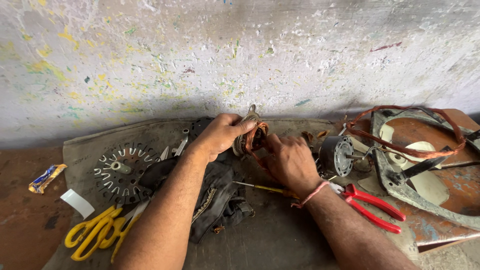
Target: The person disassembles an electric motor by hand, pulling apart the internal copper wire windings and prying off metal components from the motor housing.
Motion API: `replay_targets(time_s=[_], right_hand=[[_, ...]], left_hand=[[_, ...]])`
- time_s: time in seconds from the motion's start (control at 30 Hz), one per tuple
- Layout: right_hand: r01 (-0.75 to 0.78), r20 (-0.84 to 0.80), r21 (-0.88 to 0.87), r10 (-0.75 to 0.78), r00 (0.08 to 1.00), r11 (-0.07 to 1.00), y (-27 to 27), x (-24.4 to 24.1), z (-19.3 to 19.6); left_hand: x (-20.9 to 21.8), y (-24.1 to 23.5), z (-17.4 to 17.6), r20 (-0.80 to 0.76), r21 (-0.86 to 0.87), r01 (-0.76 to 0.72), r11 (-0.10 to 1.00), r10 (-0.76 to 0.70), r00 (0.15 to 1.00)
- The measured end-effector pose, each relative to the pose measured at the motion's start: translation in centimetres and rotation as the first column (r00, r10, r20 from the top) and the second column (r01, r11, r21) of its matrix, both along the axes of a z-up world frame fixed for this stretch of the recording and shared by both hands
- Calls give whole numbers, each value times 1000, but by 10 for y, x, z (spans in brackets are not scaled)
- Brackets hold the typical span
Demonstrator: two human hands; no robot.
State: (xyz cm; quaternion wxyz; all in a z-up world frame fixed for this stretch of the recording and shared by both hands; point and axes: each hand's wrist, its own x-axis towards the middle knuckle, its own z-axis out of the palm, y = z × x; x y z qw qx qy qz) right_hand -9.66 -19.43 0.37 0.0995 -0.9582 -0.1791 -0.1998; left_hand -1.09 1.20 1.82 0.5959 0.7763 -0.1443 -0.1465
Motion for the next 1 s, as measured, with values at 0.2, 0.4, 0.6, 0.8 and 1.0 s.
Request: replay_targets(time_s=[0.2, 0.4, 0.6, 0.8, 1.0], right_hand=[[-71, 12, 67, 70, 997, 995, 3, -4, 10], [50, -236, 9, -46, 971, 999, 11, -13, 11], [89, -302, -91, -112, 947, 992, 18, -12, 1], [110, -352, 17, -97, 931, 994, 12, -13, 5], [94, -326, 107, -55, 944, 990, 3, -17, 10]], left_hand=[[-6, -6, 2, -7, -35, 25, 999, -25, 1000], [-8, -29, 8, 43, 185, -142, 972, 136, 990], [-5, -35, 6, 99, 74, -168, 983, 160, 982], [-14, -40, -1, 222, 81, -268, 960, 245, 944], [-17, -39, 7, 169, 206, -149, 967, 115, 979]])
